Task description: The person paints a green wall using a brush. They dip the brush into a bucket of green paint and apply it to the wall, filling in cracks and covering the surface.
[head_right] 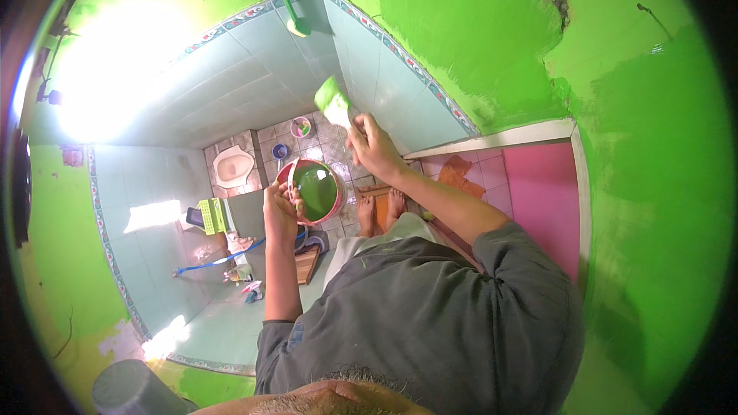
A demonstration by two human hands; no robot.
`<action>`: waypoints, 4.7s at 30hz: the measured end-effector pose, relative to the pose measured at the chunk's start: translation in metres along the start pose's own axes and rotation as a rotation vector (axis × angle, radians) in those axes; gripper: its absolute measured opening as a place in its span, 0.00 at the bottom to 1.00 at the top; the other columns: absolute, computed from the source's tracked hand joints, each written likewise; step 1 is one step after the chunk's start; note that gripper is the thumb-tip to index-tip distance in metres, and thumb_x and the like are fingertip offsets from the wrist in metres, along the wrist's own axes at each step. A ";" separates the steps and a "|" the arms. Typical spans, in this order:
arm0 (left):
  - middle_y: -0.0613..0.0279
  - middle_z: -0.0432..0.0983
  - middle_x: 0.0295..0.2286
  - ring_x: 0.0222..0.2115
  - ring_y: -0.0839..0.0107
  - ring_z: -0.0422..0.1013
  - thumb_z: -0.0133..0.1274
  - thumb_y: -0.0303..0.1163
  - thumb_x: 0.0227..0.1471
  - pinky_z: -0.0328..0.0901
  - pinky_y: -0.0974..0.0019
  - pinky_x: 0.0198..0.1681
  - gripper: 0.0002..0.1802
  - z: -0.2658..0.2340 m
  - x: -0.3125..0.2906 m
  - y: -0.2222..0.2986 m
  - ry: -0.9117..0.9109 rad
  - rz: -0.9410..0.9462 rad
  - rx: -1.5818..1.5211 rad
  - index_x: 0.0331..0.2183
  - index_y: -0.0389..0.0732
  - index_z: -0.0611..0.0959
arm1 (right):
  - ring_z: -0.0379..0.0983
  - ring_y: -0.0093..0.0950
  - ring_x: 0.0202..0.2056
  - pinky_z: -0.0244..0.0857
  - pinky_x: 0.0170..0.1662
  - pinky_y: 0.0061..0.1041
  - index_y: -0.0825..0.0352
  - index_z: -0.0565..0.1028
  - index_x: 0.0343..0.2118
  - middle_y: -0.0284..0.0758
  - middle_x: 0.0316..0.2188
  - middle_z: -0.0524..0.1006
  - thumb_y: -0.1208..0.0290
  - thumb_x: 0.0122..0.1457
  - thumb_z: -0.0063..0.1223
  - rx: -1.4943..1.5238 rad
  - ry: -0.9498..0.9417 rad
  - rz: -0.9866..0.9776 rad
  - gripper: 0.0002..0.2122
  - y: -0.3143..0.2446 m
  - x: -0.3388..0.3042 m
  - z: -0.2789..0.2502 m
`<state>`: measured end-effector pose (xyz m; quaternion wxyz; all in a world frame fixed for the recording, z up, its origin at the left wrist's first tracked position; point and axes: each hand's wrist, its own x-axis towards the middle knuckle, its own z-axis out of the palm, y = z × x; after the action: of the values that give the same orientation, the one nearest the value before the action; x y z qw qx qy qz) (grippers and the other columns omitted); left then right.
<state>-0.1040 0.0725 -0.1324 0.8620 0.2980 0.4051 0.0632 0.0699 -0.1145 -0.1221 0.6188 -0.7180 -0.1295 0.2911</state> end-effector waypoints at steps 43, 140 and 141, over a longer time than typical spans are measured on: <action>0.60 0.68 0.22 0.18 0.70 0.63 0.30 0.51 0.58 0.56 0.69 0.20 0.30 0.083 -0.010 0.045 -0.338 0.054 0.157 0.39 0.31 0.70 | 0.76 0.29 0.28 0.67 0.33 0.32 0.70 0.77 0.32 0.40 0.26 0.79 0.63 0.59 0.49 -0.515 -0.265 0.032 0.13 0.011 -0.001 -0.011; 0.59 0.71 0.23 0.19 0.70 0.65 0.41 0.46 0.56 0.62 0.71 0.21 0.22 -0.011 -0.005 -0.012 -0.034 -0.041 0.106 0.37 0.34 0.70 | 0.79 0.42 0.35 0.79 0.36 0.29 0.76 0.69 0.21 0.50 0.39 0.75 0.79 0.61 0.41 1.086 0.528 0.057 0.12 0.054 0.091 -0.116; 0.59 0.71 0.23 0.18 0.71 0.65 0.41 0.46 0.56 0.62 0.71 0.21 0.22 -0.013 -0.005 -0.012 -0.022 -0.043 0.108 0.37 0.34 0.70 | 0.79 0.41 0.37 0.78 0.37 0.29 0.75 0.69 0.20 0.50 0.38 0.75 0.78 0.62 0.41 1.041 0.520 0.014 0.13 0.046 0.087 -0.117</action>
<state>-0.1185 0.0665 -0.1422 0.8502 0.3358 0.4049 0.0194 0.1985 -0.1711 -0.1812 0.9000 -0.3677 0.1915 0.1346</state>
